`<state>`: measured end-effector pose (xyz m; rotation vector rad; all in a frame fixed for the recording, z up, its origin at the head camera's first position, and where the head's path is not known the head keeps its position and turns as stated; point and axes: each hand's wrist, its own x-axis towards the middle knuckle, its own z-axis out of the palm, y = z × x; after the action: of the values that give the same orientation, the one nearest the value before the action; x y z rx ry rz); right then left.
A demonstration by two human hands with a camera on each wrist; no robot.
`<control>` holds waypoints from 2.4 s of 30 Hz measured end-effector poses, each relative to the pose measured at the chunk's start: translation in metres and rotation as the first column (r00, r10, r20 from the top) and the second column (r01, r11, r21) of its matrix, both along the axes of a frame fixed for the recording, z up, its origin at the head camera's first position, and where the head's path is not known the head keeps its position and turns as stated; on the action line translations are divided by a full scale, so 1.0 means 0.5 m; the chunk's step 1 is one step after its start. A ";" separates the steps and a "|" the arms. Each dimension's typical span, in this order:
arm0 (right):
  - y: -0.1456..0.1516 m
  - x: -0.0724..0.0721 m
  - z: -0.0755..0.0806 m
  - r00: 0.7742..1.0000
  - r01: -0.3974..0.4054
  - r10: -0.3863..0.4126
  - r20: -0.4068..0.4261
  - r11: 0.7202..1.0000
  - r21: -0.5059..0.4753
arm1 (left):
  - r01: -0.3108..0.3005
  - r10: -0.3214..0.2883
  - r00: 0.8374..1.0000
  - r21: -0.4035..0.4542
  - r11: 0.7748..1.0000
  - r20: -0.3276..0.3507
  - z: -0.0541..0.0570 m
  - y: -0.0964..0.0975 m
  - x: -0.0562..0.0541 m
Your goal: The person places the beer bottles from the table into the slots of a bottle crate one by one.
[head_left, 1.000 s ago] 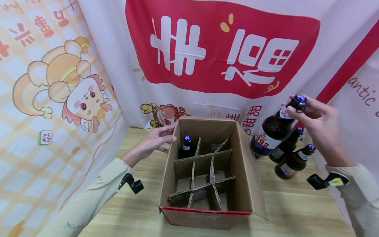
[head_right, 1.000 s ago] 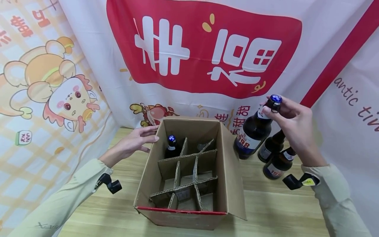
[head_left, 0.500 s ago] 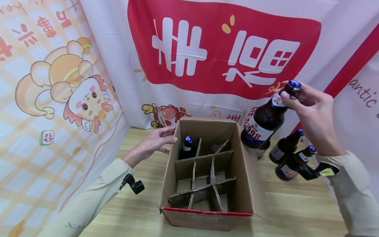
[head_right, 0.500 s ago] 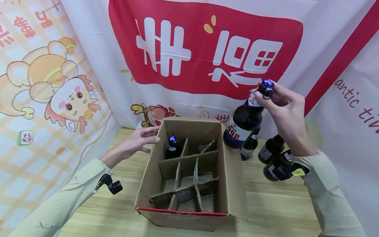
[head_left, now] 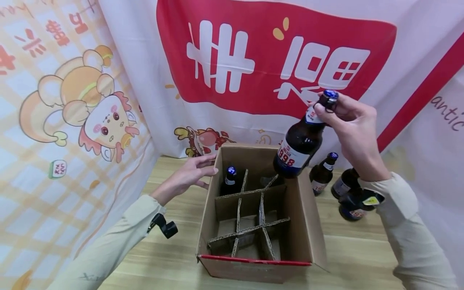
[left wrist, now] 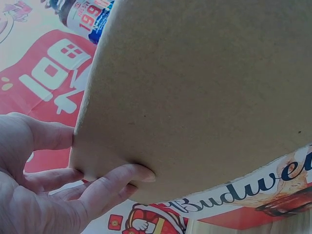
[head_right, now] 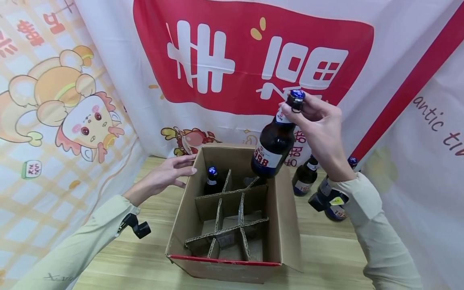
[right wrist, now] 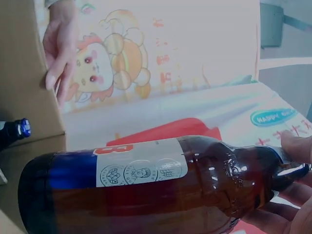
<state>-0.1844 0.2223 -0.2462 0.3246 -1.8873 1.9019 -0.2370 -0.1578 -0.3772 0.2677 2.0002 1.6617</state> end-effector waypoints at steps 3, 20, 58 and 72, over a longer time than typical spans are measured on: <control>-0.016 -0.007 -0.002 1.000 0.026 -0.027 0.003 0.998 0.063 | -0.006 0.006 1.000 0.005 1.000 0.001 -0.001 0.000 0.002; -0.086 -0.064 -0.083 0.994 0.091 -0.056 -0.099 0.912 0.399 | -0.011 0.011 1.000 0.021 1.000 -0.005 -0.002 -0.001 0.006; -0.167 -0.113 -0.151 0.983 -0.177 0.142 0.116 0.586 0.791 | -0.006 0.006 1.000 0.015 1.000 -0.005 -0.002 -0.003 0.003; -0.171 -0.125 -0.221 0.934 -0.315 0.252 0.251 0.261 0.912 | -0.005 0.005 1.000 0.020 1.000 -0.002 0.002 0.008 0.010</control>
<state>-0.2469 0.1369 -0.3568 1.0418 -2.9761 0.6155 -0.2319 -0.1541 -0.3760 0.2715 1.9881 1.6865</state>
